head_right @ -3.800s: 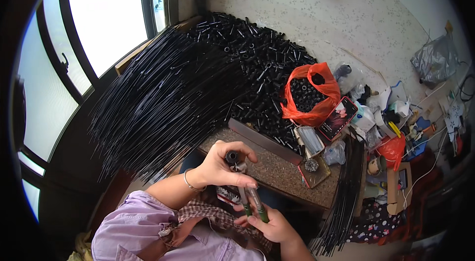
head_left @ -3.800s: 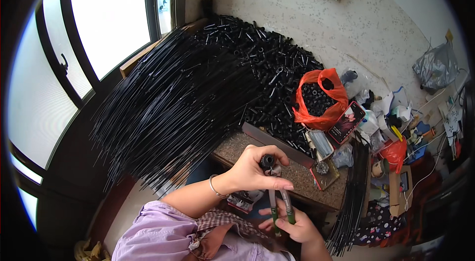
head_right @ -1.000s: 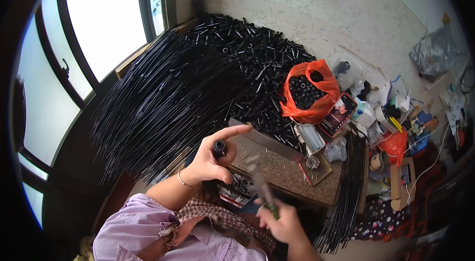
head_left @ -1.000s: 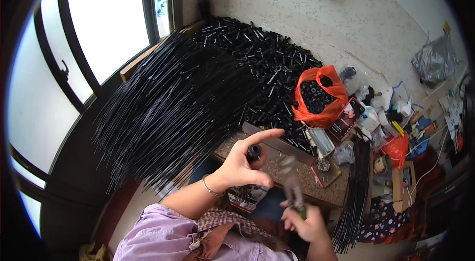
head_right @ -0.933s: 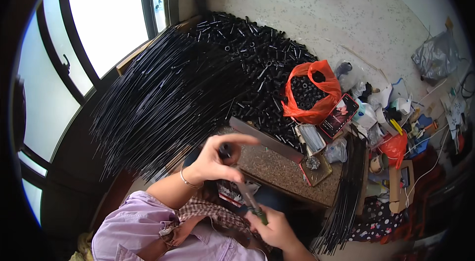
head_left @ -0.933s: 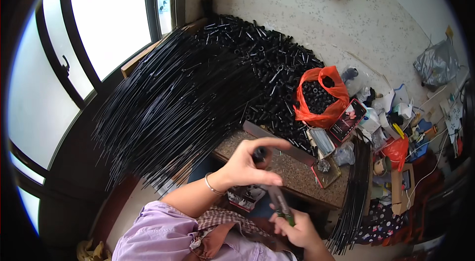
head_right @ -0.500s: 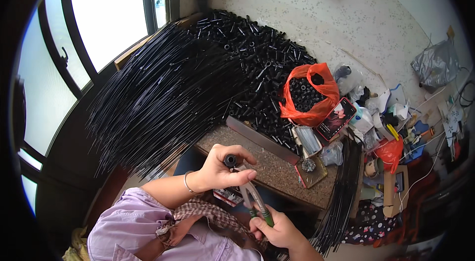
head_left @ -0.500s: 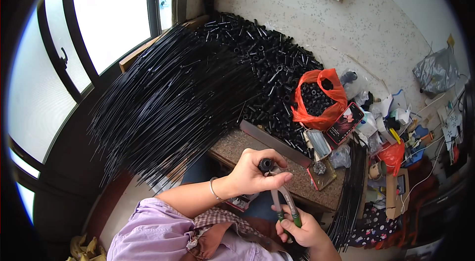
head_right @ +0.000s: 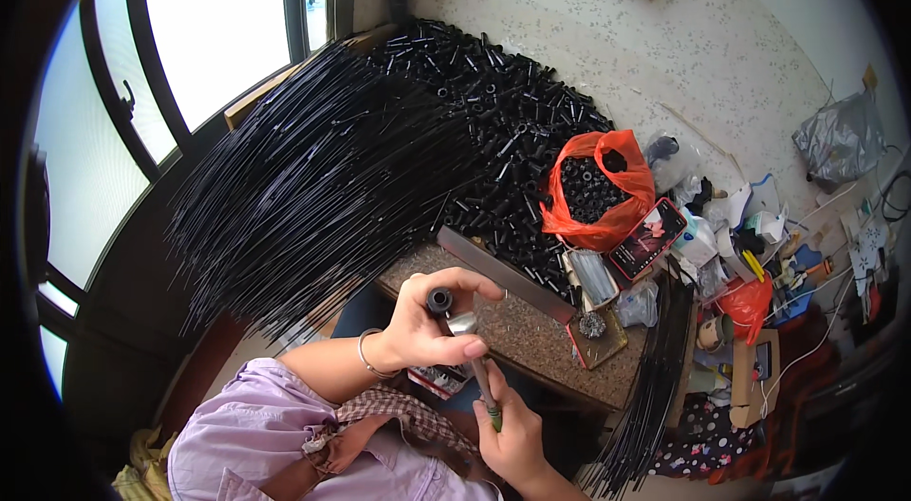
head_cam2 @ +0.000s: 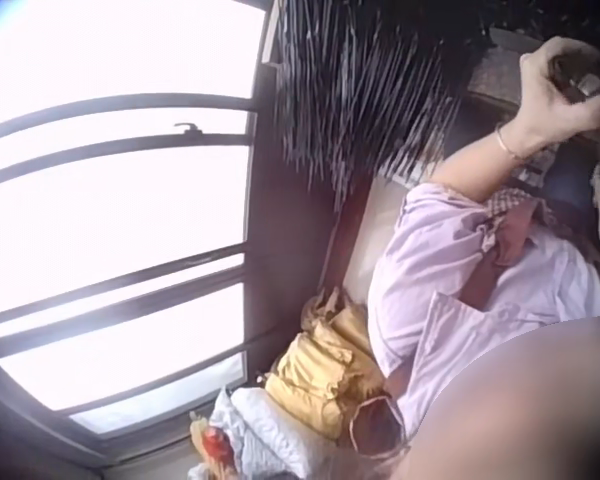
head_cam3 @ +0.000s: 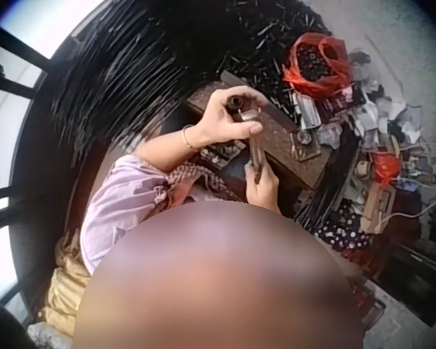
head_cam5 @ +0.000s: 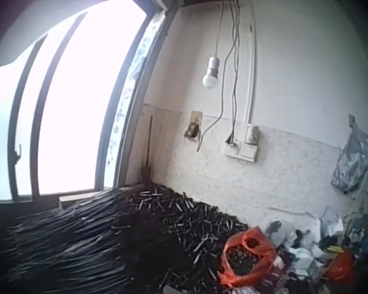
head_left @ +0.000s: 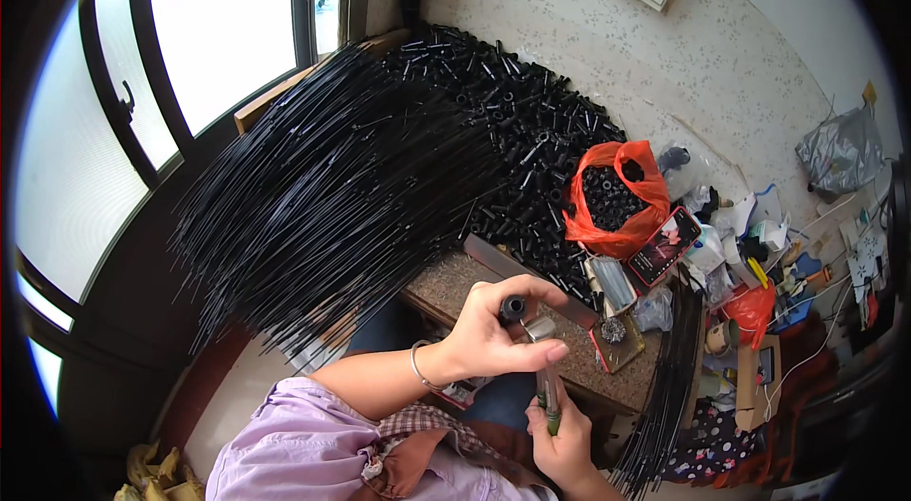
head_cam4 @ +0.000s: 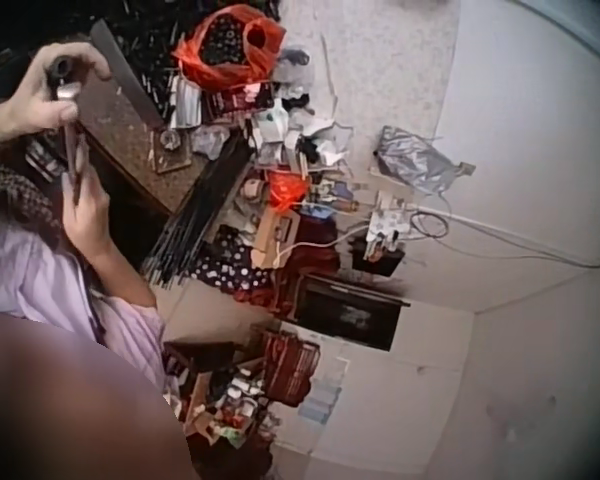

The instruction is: Manually bundling, aligning, and crimping synthetic fibers for brush manufacturing.

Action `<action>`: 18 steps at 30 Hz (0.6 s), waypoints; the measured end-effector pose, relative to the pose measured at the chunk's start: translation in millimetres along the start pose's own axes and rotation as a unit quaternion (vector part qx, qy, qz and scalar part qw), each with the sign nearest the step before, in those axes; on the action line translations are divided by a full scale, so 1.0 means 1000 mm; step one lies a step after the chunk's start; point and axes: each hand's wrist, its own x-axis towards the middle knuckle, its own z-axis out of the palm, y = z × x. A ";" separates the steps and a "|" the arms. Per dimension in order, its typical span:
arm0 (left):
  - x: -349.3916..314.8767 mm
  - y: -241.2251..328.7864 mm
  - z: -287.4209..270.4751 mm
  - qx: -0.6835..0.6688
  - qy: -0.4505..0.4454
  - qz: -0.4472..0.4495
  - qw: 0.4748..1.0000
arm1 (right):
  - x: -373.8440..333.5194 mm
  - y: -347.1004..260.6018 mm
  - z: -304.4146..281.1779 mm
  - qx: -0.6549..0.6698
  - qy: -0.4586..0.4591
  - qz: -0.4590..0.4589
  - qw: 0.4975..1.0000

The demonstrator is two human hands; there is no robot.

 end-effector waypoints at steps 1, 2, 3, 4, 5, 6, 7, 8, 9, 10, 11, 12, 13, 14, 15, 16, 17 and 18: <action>0.000 0.000 -0.001 -0.004 0.007 0.009 1.000 | 0.000 0.001 0.003 0.001 -0.001 0.000 1.000; -0.002 -0.001 0.000 -0.004 0.007 0.009 1.000 | 0.000 0.001 0.006 0.024 -0.009 0.013 1.000; -0.006 -0.002 0.003 0.014 0.025 0.002 1.000 | -0.001 0.001 0.009 0.048 -0.017 0.026 0.998; -0.008 -0.003 0.005 0.032 0.042 -0.004 0.999 | -0.003 0.001 0.012 0.067 -0.017 0.031 0.997; -0.009 -0.005 0.007 0.033 0.043 -0.005 0.999 | -0.004 0.001 0.011 0.068 -0.018 0.031 0.997; -0.008 -0.007 0.009 0.051 0.047 -0.006 0.998 | -0.004 0.001 0.010 0.050 -0.010 0.034 0.998; -0.008 -0.007 0.010 0.069 0.050 -0.006 0.996 | -0.004 0.001 0.009 0.033 0.000 0.037 0.999; -0.004 -0.007 0.010 0.068 0.046 -0.004 0.997 | -0.001 0.003 0.006 0.036 0.006 0.054 0.998; 0.001 -0.004 0.009 0.079 0.038 -0.002 0.996 | 0.003 0.004 0.001 0.036 0.012 0.054 0.998; 0.005 -0.002 0.007 0.089 0.030 0.002 0.996 | 0.007 0.005 -0.005 0.069 -0.007 0.081 0.994; 0.008 0.002 0.007 0.076 0.003 -0.019 0.997 | 0.010 0.007 -0.014 0.101 -0.023 0.110 0.988; 0.009 0.001 0.011 0.046 0.001 -0.023 0.999 | 0.013 0.011 -0.023 0.123 -0.008 0.115 0.986; 0.009 0.001 0.015 0.016 -0.001 -0.029 0.999 | 0.012 0.031 -0.031 0.081 0.006 0.118 0.990; 0.011 0.008 0.017 0.045 -0.007 -0.030 0.999 | 0.018 0.044 -0.041 0.012 0.023 0.095 0.995; 0.012 0.010 0.021 0.047 -0.003 -0.023 0.999 | 0.024 0.056 -0.049 -0.059 0.041 0.076 0.995; 0.014 0.010 0.024 0.029 -0.010 -0.033 0.999 | 0.025 0.067 -0.051 -0.061 0.058 0.081 0.993; 0.015 0.008 0.027 0.013 -0.018 -0.045 0.999 | 0.025 0.078 -0.052 -0.164 0.061 0.099 0.980; 0.017 0.004 0.030 0.000 -0.028 -0.028 0.999 | 0.025 0.087 -0.054 -0.266 0.061 0.119 0.955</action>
